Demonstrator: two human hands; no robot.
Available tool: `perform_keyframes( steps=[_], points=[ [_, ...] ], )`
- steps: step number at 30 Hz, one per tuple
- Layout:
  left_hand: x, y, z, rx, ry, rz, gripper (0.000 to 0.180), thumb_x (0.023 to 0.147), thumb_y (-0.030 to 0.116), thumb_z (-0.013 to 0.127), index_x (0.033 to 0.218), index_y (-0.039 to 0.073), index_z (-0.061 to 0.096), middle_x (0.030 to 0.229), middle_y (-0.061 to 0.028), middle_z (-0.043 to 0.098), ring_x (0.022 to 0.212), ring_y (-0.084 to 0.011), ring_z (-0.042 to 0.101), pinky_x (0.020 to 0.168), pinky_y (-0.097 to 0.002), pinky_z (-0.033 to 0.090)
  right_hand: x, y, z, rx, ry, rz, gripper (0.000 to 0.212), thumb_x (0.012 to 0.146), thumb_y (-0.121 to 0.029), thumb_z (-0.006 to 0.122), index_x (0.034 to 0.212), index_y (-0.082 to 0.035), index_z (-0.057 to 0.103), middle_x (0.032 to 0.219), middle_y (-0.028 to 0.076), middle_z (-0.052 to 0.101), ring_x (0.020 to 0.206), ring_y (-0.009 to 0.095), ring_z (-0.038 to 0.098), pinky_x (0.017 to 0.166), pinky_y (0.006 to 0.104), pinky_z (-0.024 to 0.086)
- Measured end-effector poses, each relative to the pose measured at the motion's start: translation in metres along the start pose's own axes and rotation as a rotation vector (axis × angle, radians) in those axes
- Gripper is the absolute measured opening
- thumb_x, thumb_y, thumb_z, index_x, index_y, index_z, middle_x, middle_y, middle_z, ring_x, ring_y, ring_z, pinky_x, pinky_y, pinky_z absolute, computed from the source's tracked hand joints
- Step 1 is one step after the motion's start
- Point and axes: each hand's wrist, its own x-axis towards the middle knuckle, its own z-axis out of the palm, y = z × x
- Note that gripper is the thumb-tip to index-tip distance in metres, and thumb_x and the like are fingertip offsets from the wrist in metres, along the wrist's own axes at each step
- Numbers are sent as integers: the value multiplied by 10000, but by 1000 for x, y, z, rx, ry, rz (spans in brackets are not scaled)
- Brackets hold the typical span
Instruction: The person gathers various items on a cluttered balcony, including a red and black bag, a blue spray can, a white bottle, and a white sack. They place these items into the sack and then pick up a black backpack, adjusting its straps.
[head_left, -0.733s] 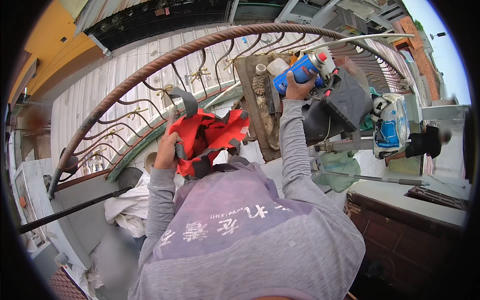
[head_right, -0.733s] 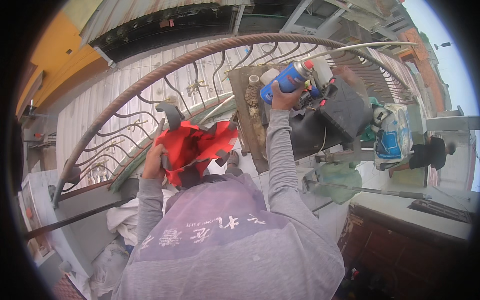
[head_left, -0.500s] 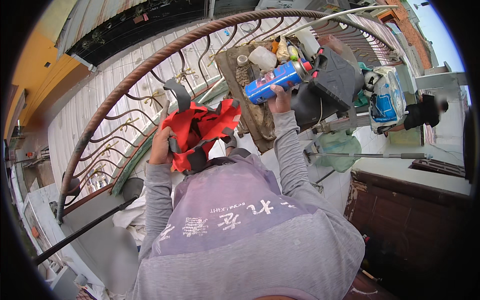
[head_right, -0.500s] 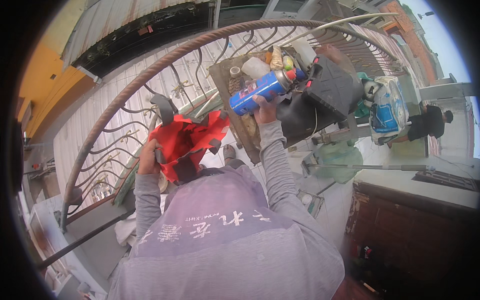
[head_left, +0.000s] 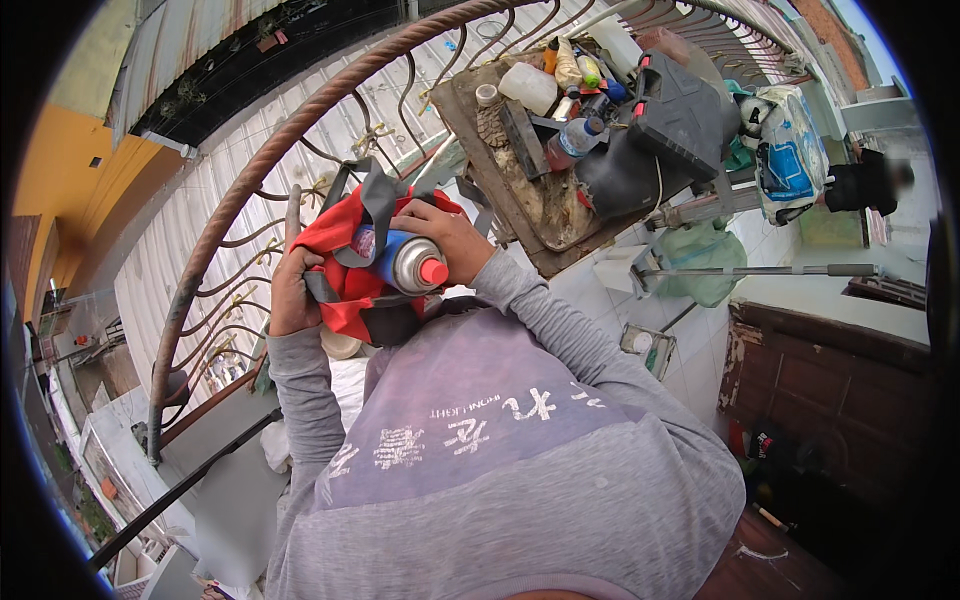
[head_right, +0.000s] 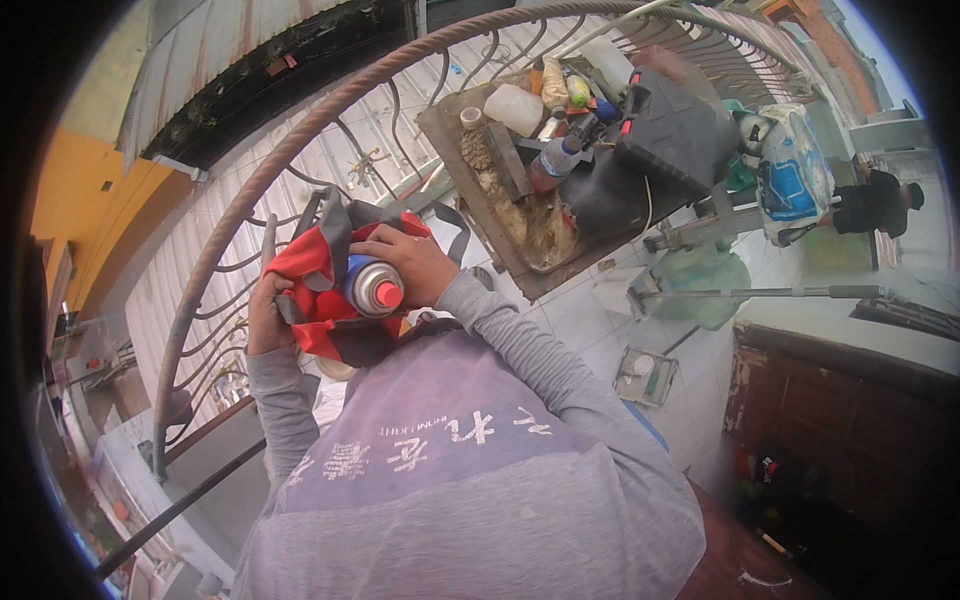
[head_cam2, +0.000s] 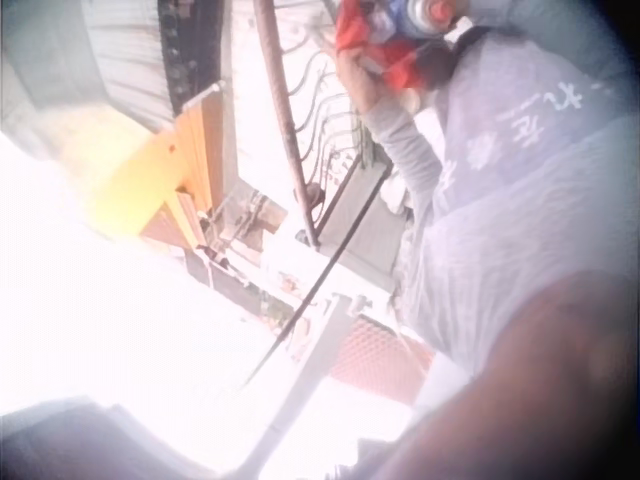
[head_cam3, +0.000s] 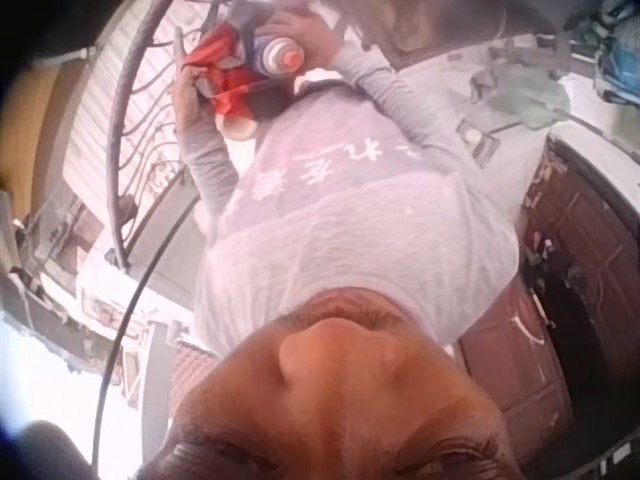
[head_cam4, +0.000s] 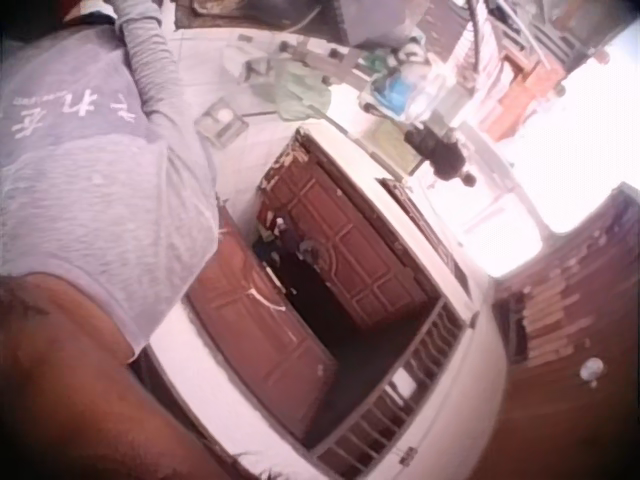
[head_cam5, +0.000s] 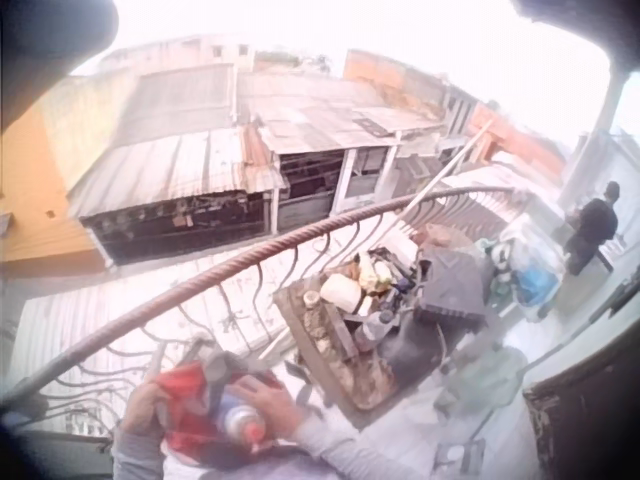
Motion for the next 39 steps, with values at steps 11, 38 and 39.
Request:
perform_keyframes(
  steps=[11,38,39],
  points=[
    [-25,-16,3,41,-108,73,697,967,98,467,1603,137,185,1196,-106,616,1008,-153,621,885,-292,519,-15,-8,34,512,-344,105,834,506,-242,952,1204,-54,535,1171,116,646,1072,238,652,961,382,519],
    [81,-106,165,458,-661,35,492,1074,319,446,1473,31,432,1306,-80,583,1167,-151,545,1020,-272,418,-123,48,-89,-664,-325,1176,972,613,-555,831,1406,-113,484,1322,207,587,1187,357,605,1074,566,405],
    [89,-112,166,472,-656,-24,472,1074,321,450,1441,26,480,1251,-59,612,1112,-132,561,988,-264,435,-127,55,-90,-673,-248,1154,967,626,-536,840,1410,-103,476,1344,194,570,1194,355,603,1069,538,424]
  ],
)
